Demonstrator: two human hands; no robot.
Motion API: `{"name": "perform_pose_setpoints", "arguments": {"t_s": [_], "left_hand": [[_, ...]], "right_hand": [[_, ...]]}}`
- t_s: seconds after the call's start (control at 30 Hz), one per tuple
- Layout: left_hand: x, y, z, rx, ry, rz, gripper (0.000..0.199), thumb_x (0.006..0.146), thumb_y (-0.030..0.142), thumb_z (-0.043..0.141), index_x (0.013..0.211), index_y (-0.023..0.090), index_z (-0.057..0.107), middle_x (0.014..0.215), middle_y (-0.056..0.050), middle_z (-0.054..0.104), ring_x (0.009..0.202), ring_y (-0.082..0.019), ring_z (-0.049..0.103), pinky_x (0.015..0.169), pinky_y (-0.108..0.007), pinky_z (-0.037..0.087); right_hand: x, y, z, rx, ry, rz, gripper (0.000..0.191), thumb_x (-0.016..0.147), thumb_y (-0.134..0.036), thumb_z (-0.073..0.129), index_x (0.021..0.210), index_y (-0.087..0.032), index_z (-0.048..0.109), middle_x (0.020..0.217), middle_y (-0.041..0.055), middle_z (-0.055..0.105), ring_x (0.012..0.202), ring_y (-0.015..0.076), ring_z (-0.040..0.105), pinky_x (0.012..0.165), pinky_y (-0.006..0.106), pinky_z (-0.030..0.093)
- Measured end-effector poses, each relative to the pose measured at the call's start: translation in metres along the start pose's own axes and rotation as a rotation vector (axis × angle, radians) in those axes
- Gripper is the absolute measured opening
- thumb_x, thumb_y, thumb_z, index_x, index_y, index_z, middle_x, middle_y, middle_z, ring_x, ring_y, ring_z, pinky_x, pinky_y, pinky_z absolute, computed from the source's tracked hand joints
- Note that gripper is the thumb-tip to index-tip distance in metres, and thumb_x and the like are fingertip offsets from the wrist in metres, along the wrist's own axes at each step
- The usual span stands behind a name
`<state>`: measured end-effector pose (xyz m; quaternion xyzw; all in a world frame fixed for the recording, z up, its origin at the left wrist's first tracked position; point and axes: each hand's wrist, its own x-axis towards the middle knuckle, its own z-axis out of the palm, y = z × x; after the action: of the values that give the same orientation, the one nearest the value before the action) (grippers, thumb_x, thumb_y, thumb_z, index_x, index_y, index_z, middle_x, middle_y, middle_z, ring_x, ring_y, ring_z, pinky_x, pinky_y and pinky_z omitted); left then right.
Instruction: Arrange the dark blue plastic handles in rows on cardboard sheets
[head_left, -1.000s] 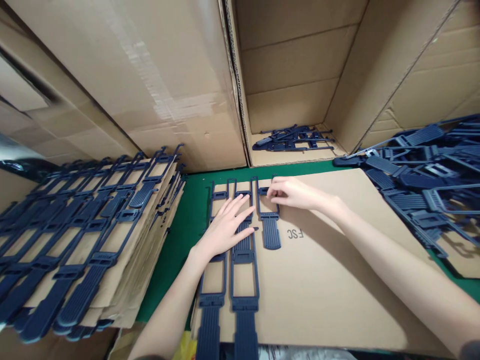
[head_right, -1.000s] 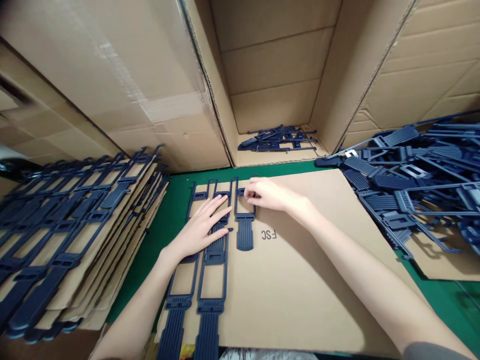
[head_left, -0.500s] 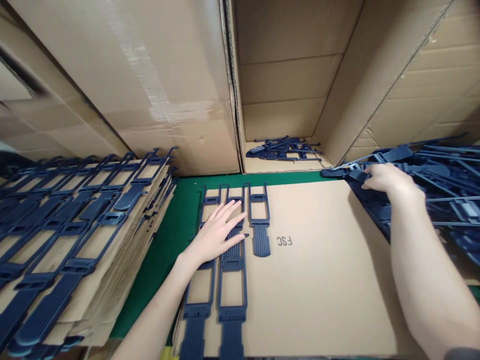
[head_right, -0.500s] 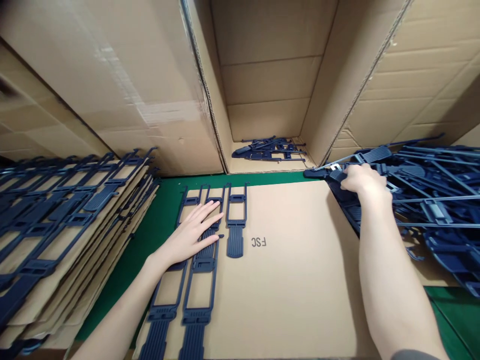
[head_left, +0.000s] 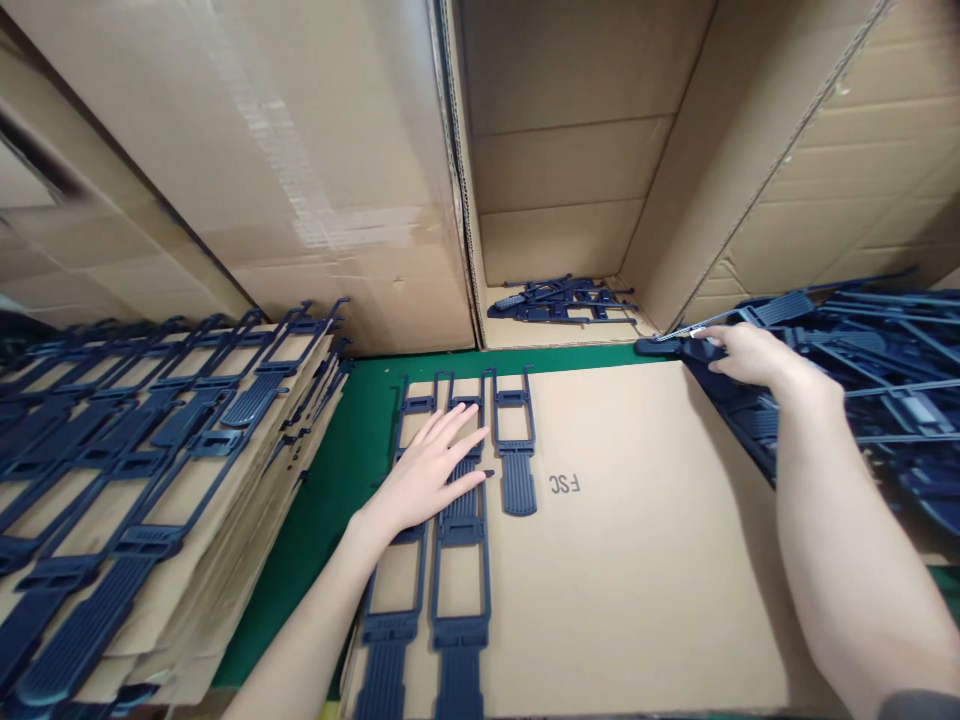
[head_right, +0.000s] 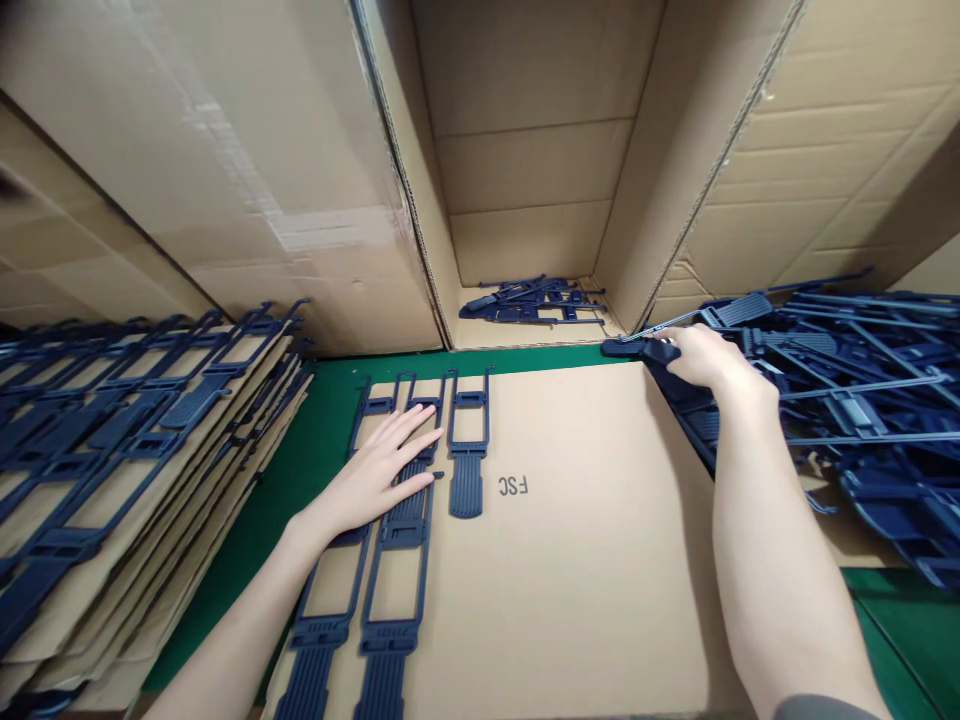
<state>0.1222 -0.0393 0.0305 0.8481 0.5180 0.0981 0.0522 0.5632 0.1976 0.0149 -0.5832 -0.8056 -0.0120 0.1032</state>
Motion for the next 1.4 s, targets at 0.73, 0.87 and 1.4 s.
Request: {"name": "perform_pose_setpoints", "arguments": {"t_s": [0.73, 0.87, 1.4], "left_hand": [[0.000, 0.000, 0.001, -0.015, 0.020, 0.007, 0.051, 0.094, 0.046, 0.045, 0.141, 0.027, 0.041, 0.154, -0.007, 0.027, 0.144, -0.027, 0.019, 0.117, -0.051, 0.019], [-0.001, 0.000, 0.000, -0.010, 0.007, 0.003, 0.051, 0.094, 0.047, 0.045, 0.141, 0.025, 0.041, 0.154, -0.008, 0.026, 0.144, -0.026, 0.018, 0.117, -0.050, 0.019], [-0.002, -0.002, 0.004, -0.022, 0.029, 0.014, 0.051, 0.094, 0.047, 0.044, 0.141, 0.026, 0.040, 0.154, -0.007, 0.027, 0.144, -0.026, 0.019, 0.117, -0.050, 0.019]], "right_hand": [[-0.016, -0.148, -0.077, 0.368, 0.394, -0.394, 0.010, 0.084, -0.023, 0.052, 0.091, -0.022, 0.059, 0.091, 0.0068, 0.058, 0.087, 0.0224, 0.056, 0.078, 0.035, 0.046], [-0.027, -0.171, -0.090, 0.445, 0.398, -0.490, 0.001, 0.083, -0.022, 0.053, 0.082, -0.022, 0.053, 0.086, 0.0054, 0.057, 0.083, 0.0209, 0.055, 0.074, 0.034, 0.045], [-0.054, -0.192, -0.116, 0.295, 0.257, -0.595, 0.005, 0.084, -0.019, 0.047, 0.082, -0.023, 0.048, 0.087, 0.0052, 0.056, 0.079, 0.0201, 0.054, 0.071, 0.033, 0.043]]}}
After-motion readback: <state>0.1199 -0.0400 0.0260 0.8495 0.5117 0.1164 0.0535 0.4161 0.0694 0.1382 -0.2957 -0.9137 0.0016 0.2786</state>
